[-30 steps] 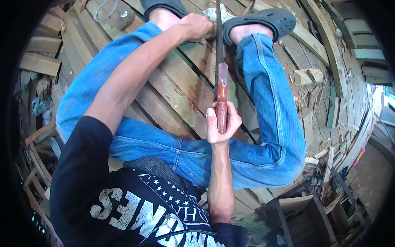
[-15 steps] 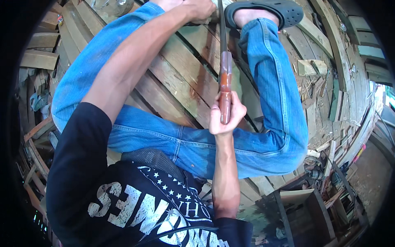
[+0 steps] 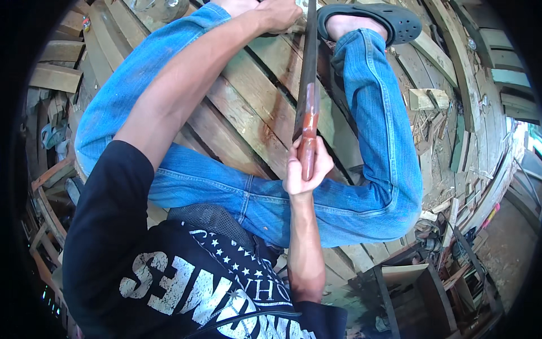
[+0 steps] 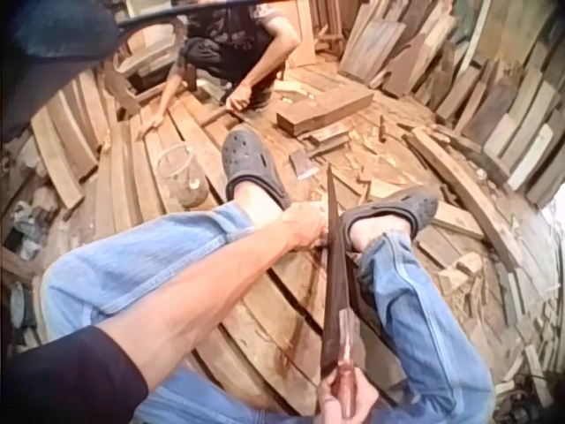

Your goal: The person is sawing a piece of wood while sitting on a pile of wood scraps.

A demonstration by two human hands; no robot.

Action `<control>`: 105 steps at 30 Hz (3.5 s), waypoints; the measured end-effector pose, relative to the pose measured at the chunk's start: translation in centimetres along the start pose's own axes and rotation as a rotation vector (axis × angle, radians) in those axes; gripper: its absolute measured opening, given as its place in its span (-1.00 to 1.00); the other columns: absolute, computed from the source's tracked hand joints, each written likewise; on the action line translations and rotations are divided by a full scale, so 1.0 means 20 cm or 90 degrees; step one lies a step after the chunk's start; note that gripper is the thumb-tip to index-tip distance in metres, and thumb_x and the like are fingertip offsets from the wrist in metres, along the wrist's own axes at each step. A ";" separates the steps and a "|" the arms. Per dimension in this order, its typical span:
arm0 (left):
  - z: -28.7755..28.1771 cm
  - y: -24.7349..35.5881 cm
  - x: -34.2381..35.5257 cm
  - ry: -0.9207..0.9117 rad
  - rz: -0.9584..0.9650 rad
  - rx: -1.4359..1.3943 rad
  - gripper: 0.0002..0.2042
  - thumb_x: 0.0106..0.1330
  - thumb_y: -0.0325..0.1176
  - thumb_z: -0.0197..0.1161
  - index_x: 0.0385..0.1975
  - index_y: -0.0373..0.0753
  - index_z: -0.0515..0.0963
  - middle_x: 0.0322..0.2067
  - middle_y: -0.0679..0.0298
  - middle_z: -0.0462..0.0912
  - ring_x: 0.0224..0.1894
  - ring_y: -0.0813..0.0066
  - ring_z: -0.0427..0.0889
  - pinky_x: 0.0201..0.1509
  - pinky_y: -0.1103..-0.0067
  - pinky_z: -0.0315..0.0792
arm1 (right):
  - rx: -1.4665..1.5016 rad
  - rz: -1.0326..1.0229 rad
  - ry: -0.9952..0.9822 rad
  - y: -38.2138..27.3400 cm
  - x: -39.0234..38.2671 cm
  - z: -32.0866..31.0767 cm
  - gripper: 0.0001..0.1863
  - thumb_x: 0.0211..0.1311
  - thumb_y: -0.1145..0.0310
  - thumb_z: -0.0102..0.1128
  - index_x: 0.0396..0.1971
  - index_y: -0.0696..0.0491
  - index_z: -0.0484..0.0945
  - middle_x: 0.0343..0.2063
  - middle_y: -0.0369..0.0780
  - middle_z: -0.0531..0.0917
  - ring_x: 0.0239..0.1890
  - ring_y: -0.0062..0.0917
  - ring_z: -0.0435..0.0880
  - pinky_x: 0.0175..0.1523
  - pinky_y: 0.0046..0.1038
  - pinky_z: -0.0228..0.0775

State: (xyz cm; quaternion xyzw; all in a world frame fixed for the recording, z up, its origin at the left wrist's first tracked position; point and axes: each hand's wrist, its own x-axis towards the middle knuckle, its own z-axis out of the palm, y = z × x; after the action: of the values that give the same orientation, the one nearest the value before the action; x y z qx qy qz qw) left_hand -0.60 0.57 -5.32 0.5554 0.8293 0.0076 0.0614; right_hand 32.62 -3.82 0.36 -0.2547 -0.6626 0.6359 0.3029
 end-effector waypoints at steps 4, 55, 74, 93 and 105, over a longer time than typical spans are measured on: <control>0.07 -0.13 0.02 0.031 -0.029 0.013 -0.83 0.02 -0.29 0.24 -0.45 -0.21 0.64 -0.36 0.10 0.66 -0.22 0.16 0.66 -0.21 0.34 0.55 | 0.082 0.079 -0.017 -0.13 0.13 0.07 -0.77 -0.20 0.51 -0.08 -0.45 0.29 0.41 -0.71 -0.29 0.41 -0.73 -0.73 0.31 -0.59 -0.72 0.15; -0.03 0.01 -0.08 0.023 0.025 0.056 -0.81 0.13 -0.36 0.07 -0.52 -0.23 0.64 -0.46 0.07 0.68 -0.36 0.18 0.70 -0.29 0.37 0.56 | -0.147 0.169 -0.010 -0.30 0.07 0.17 -0.72 0.21 0.46 0.19 -0.67 0.12 0.36 -0.77 -0.43 0.33 -0.68 -0.81 0.22 -0.57 -0.64 0.07; -0.01 0.01 -0.07 0.112 0.078 0.191 -0.83 0.12 -0.31 0.09 -0.58 -0.04 0.65 -0.53 0.29 0.69 -0.39 0.41 0.69 -0.06 0.45 0.34 | -0.126 0.133 -0.027 -0.29 0.10 0.09 -0.71 0.20 0.40 0.25 -0.67 0.09 0.40 -0.76 -0.46 0.32 -0.68 -0.81 0.20 -0.58 -0.63 0.05; -0.03 -0.05 -0.09 0.000 0.060 0.200 -0.81 0.18 -0.32 0.07 -0.41 -0.08 0.67 -0.36 0.29 0.70 -0.18 0.36 0.67 0.35 -0.05 -0.07 | -0.114 0.163 -0.063 -0.32 0.24 0.13 -0.69 0.18 0.37 0.26 -0.68 0.10 0.39 -0.77 -0.43 0.31 -0.68 -0.77 0.21 -0.57 -0.59 0.08; 0.01 0.00 -0.03 0.007 0.043 0.139 -0.82 0.19 -0.32 0.12 -0.47 -0.07 0.69 -0.39 0.28 0.71 -0.30 0.35 0.71 -0.33 0.43 0.57 | -0.066 0.180 -0.053 -0.36 0.30 0.10 -0.69 0.17 0.37 0.28 -0.70 0.08 0.42 -0.79 -0.44 0.37 -0.72 -0.80 0.27 -0.60 -0.62 0.09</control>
State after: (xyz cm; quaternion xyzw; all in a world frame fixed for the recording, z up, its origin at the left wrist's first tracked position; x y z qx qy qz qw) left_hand -0.30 0.02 -5.45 0.5865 0.8062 -0.0778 -0.0046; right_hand 27.35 -1.21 7.99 -0.3346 -0.6639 0.6470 0.1691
